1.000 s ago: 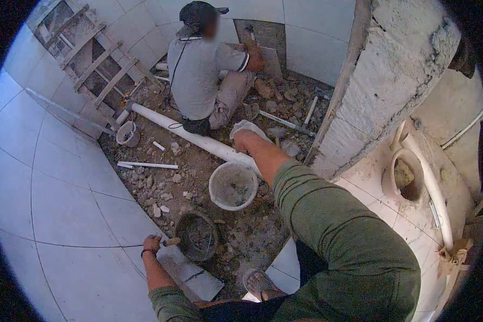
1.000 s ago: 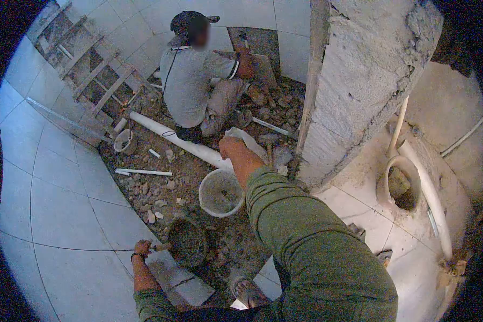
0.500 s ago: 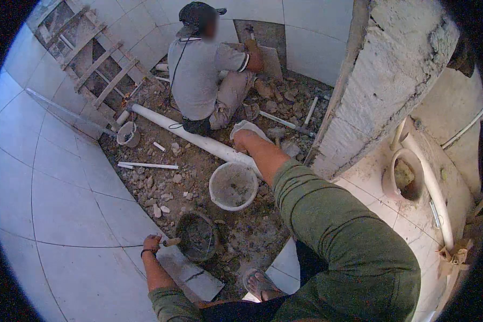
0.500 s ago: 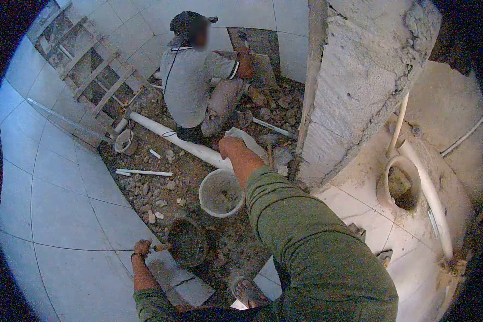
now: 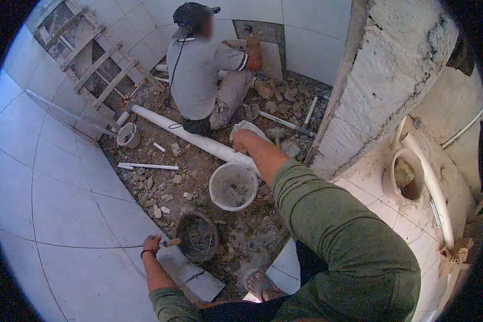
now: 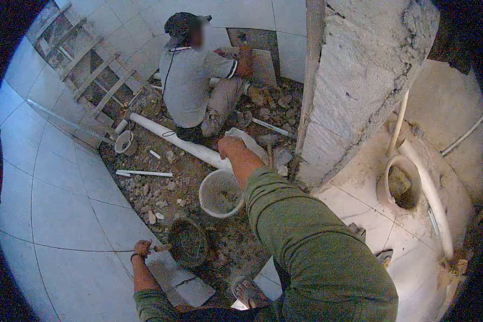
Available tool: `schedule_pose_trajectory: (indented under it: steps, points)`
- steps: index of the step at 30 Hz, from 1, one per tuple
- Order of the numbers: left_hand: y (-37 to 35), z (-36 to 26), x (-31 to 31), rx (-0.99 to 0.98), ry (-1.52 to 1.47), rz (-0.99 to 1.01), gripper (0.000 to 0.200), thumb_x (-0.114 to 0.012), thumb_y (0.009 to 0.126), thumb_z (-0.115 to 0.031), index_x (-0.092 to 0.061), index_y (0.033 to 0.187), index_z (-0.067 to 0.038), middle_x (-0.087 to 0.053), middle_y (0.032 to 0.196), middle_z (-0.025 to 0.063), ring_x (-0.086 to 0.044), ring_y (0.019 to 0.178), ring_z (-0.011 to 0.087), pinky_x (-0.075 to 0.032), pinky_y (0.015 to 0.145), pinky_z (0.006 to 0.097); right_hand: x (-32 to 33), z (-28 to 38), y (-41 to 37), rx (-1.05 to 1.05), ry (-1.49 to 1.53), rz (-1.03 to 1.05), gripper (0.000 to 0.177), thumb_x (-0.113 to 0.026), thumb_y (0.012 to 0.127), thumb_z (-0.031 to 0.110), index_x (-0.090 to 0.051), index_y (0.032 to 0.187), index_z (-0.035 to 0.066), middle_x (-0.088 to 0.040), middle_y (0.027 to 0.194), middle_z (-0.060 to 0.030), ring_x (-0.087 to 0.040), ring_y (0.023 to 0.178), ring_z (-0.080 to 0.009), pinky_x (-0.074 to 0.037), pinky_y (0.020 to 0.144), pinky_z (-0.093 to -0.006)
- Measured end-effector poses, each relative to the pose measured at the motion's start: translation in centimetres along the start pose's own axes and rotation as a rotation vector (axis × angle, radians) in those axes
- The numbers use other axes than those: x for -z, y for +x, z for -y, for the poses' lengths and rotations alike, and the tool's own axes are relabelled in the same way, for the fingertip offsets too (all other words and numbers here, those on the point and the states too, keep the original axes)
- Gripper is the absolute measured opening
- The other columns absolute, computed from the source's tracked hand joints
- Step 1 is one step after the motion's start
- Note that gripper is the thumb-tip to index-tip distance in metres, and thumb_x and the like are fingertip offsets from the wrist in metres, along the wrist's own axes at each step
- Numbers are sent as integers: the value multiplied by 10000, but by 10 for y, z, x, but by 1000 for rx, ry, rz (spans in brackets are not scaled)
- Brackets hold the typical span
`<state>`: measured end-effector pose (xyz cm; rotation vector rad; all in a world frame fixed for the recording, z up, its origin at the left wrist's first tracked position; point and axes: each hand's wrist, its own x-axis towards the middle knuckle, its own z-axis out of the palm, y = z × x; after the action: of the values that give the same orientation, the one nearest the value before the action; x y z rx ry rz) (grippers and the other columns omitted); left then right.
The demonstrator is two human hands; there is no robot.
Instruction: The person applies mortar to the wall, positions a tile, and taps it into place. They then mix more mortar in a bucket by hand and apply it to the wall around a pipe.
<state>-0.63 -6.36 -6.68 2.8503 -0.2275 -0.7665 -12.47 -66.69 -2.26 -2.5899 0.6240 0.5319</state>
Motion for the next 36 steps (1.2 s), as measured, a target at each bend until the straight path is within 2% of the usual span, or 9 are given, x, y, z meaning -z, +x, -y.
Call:
schedule_pose_trajectory:
  steps: [8,13,17,23,26,29,32,35,36]
  points:
    - [-14,-16,6,89,-75,-2,435,-504,774,-437,-603,885,-28,-615,792,153,-602,674,275,-470,651,359,7,2,-9,-8,21,-8,379,-721,605,218,-634,940,65,-592,1024,-120,-578,922,-289,-466,755,-440]
    - [17,30,-8,-243,-19,-37,398,-544,759,-403,-614,901,-38,-623,817,146,-598,764,272,-469,671,368,0,-1,-1,-7,7,5,460,-694,631,335,-613,1000,73,-573,1071,-103,-542,989,-270,-427,843,-378]
    - [14,13,-10,108,14,-23,365,-585,742,-364,-613,911,-41,-625,804,138,-598,758,271,-470,664,374,-5,-3,7,1,-27,-3,438,-695,630,322,-618,989,83,-581,1056,-99,-548,972,-281,-431,833,-390]
    - [-36,-49,18,213,-128,64,261,-595,737,-279,-604,879,-60,-617,829,132,-592,775,270,-471,674,383,0,-1,-2,-6,1,-4,412,-709,617,293,-629,962,83,-601,1014,-95,-560,947,-283,-440,808,-396]
    - [12,16,-3,-498,742,-18,202,-587,721,-216,-603,890,-107,-598,891,115,-577,828,277,-475,702,381,3,1,-7,-24,6,2,419,-710,617,290,-626,967,74,-599,1018,-97,-559,949,-282,-440,806,-398]
    - [5,2,3,-359,609,105,206,-573,704,-171,-598,907,-151,-573,939,109,-557,874,293,-474,735,385,3,2,-11,-20,2,-9,432,-707,621,294,-619,980,70,-592,1034,-97,-556,955,-283,-440,806,-402]
    - [30,39,-14,-442,308,-51,366,-496,822,-382,-595,836,-30,-605,751,75,-590,511,205,-471,458,322,1,-1,-2,-13,-4,24,447,-706,623,306,-614,993,72,-585,1050,-96,-551,963,-287,-438,809,-403]
    - [-5,-9,1,40,-5,26,367,-485,830,-380,-596,844,-31,-603,745,76,-585,492,194,-477,462,321,-9,-4,17,4,-30,32,446,-705,623,313,-616,989,74,-586,1047,-98,-551,963,-287,-438,811,-400]
    - [-2,-6,1,-6,66,11,374,-515,796,-388,-603,853,-29,-610,769,102,-590,586,218,-470,534,337,-11,-5,20,13,-43,24,444,-705,622,314,-618,985,74,-588,1044,-98,-552,961,-286,-439,812,-399]
